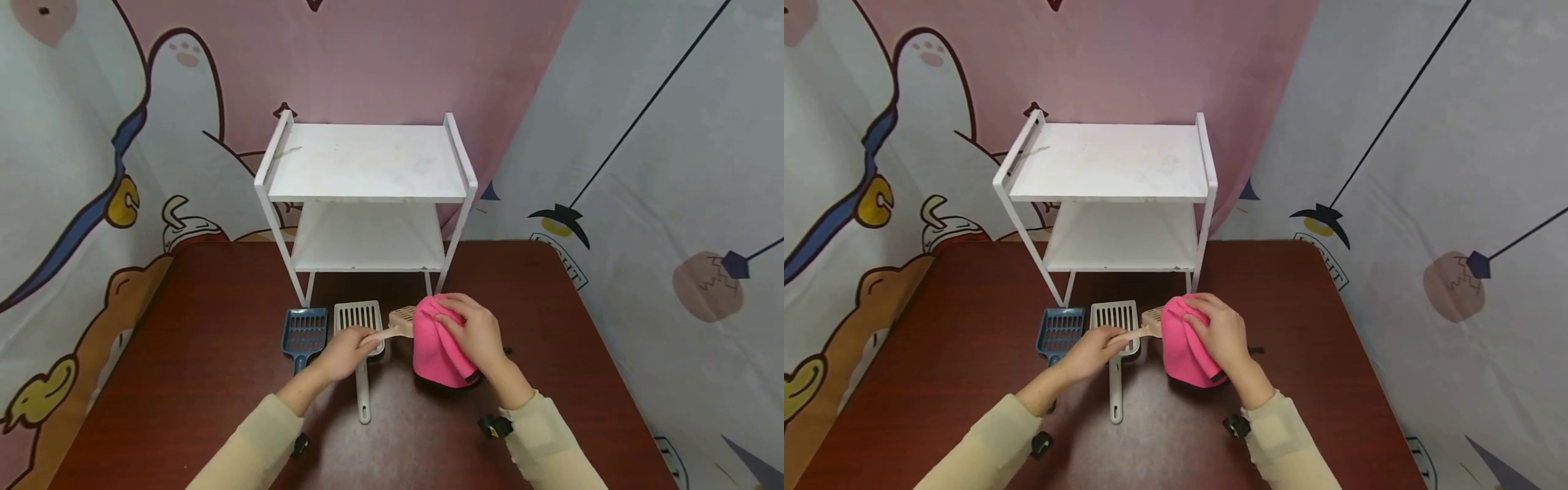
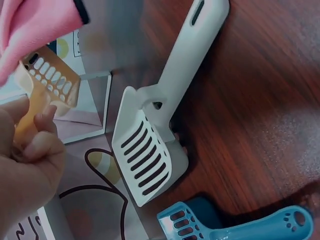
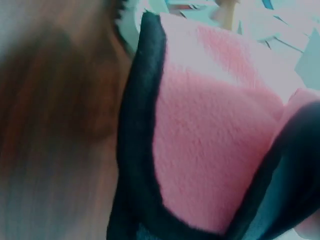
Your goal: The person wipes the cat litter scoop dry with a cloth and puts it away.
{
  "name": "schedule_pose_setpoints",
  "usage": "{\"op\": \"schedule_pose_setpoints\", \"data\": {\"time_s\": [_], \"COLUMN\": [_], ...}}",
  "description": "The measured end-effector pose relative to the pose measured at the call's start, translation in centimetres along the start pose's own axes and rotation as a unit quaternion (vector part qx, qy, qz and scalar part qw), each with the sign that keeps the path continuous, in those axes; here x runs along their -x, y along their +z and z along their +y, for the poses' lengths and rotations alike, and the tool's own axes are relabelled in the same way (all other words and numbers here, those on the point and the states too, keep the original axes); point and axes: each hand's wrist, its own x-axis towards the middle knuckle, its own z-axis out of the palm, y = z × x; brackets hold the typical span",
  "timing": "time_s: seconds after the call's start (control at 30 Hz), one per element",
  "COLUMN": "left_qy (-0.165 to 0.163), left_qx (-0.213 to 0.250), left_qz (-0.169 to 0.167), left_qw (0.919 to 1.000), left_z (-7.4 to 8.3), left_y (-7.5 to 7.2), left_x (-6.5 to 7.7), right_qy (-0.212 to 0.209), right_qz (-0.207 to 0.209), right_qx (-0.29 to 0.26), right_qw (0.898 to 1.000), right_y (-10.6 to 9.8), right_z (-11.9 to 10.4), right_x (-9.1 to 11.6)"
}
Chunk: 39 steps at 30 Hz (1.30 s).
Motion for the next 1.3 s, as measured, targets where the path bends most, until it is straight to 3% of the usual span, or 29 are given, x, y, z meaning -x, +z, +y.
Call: {"op": "schedule_pose_setpoints", "data": {"time_s": [0.23, 0.4, 0.57, 0.73, 0.97, 1.13, 1.3], "left_qy": [0.004, 0.019, 0.046, 0.088, 0.171, 0.200, 0.200], "left_qx": [0.007, -0.004, -0.067, -0.141, -0.217, -0.239, -0.237], "left_qz": [0.009, 0.013, 0.007, -0.002, 0.012, 0.036, 0.056], "left_qw": [0.9999, 0.9997, 0.9967, 0.9861, 0.9610, 0.9495, 0.9491], "left_z": [-0.1, -0.3, -0.5, -0.4, 0.7, 0.7, 0.3], "left_y": [-0.4, -1.1, -1.6, -1.5, -0.8, -0.7, -1.0], "left_x": [0.4, 0.8, 1.0, 1.2, 0.8, 0.9, 1.4], "right_qy": [-0.030, 0.015, 0.048, 0.013, -0.072, -0.034, -0.001], "right_qz": [0.035, 0.001, 0.005, 0.010, -0.089, -0.111, -0.104], "right_qx": [0.083, 0.118, 0.105, 0.050, 0.048, 0.036, 0.026], "right_qw": [0.996, 0.993, 0.993, 0.999, 0.992, 0.993, 0.994], "right_y": [0.7, 0.2, -1.1, -1.9, -0.6, 0.1, -0.1], "right_z": [0.5, 2.4, 3.9, 2.8, 0.2, 0.8, 2.6], "right_x": [0.4, 0.5, 0.6, -0.5, -0.9, -0.4, -0.1]}}
